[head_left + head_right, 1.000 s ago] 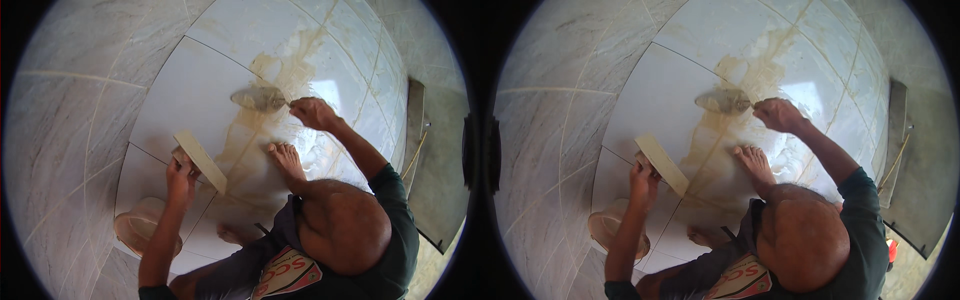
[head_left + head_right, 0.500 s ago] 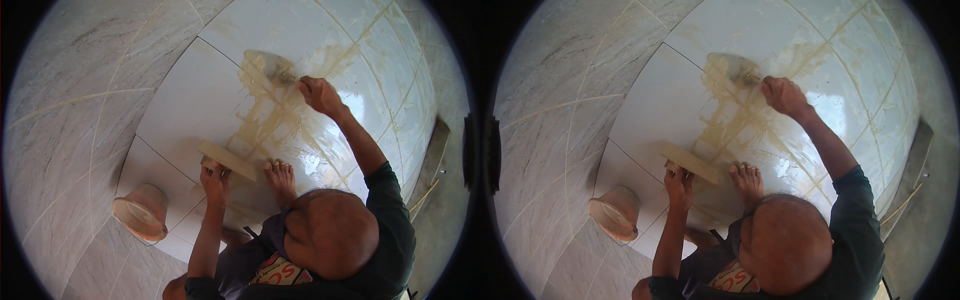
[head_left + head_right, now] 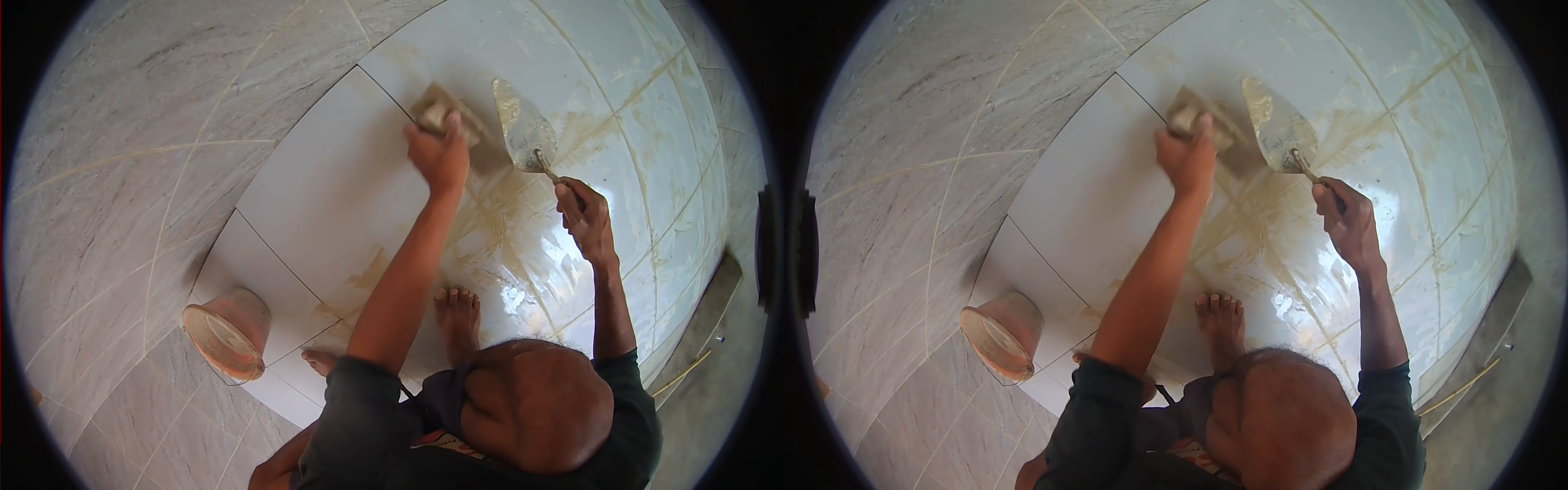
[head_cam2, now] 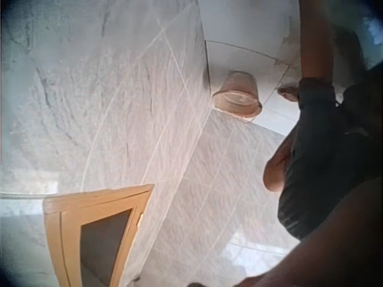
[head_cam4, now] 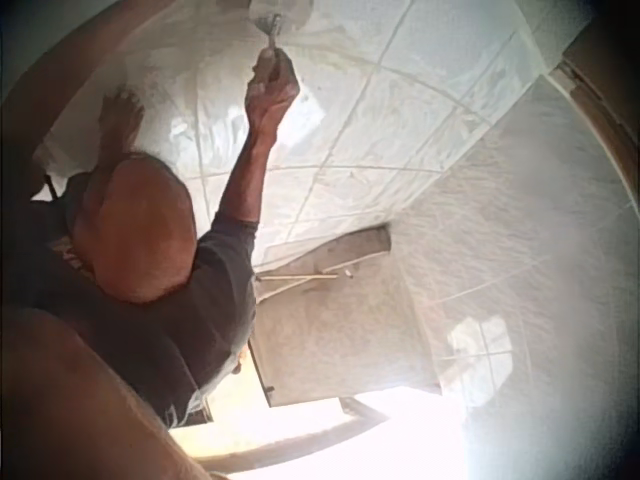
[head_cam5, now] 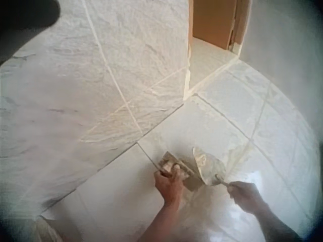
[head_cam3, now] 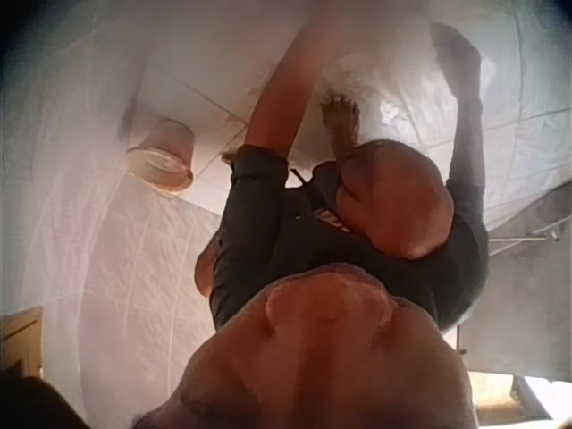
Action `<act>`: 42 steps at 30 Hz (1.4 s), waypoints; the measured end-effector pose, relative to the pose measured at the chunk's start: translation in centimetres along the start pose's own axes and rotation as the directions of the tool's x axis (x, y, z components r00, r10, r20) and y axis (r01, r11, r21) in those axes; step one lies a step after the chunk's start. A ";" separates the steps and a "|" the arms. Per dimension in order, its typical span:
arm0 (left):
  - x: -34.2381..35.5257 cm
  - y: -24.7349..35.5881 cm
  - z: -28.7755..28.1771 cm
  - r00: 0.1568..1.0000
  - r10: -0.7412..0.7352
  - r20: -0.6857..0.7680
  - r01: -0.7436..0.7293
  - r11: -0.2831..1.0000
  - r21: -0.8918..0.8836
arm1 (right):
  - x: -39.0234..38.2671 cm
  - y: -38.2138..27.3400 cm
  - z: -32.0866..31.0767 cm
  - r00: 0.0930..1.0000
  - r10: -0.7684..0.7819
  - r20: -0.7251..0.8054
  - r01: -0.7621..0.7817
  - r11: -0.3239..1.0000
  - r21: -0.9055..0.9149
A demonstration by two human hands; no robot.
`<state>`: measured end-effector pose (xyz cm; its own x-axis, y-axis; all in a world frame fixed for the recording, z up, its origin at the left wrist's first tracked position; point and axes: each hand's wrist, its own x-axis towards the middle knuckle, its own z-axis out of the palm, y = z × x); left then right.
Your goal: The person applies grout to tile joints using a trowel and a putty knife, then wipes the surface with a sponge and a rectangular block while dipping tools into a bucket of water.
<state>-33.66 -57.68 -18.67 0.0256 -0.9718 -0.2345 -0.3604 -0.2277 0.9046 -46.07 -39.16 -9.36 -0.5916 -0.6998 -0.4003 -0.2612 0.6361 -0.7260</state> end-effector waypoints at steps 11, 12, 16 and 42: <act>2.6 -5.1 -10.6 0.827 -0.196 0.526 0.556 0.416 -0.719 | 1.9 -3.5 2.5 0.954 -0.269 0.135 0.283 0.954 -0.102; 2.6 -5.6 -11.1 0.808 -0.191 0.557 0.587 0.345 -0.732 | 2.0 -3.6 3.2 0.934 -0.325 0.148 0.342 0.934 -0.106; 2.0 -7.1 -10.8 0.728 -0.294 0.619 0.674 0.146 -0.724 | 1.9 -3.4 6.3 0.806 -0.585 0.089 0.592 0.791 -0.155; -0.4 -5.6 -14.8 0.685 -0.137 0.716 0.728 0.086 -0.680 | 7.6 -6.9 6.3 0.911 -0.324 0.257 0.391 0.877 -0.280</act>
<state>-17.80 -56.94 -18.41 -0.6005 -0.5907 -0.5389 0.6219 -0.7687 0.1495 -43.94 -50.96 -10.91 -0.2584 -0.9266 -0.2731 -0.6740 0.3755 -0.6362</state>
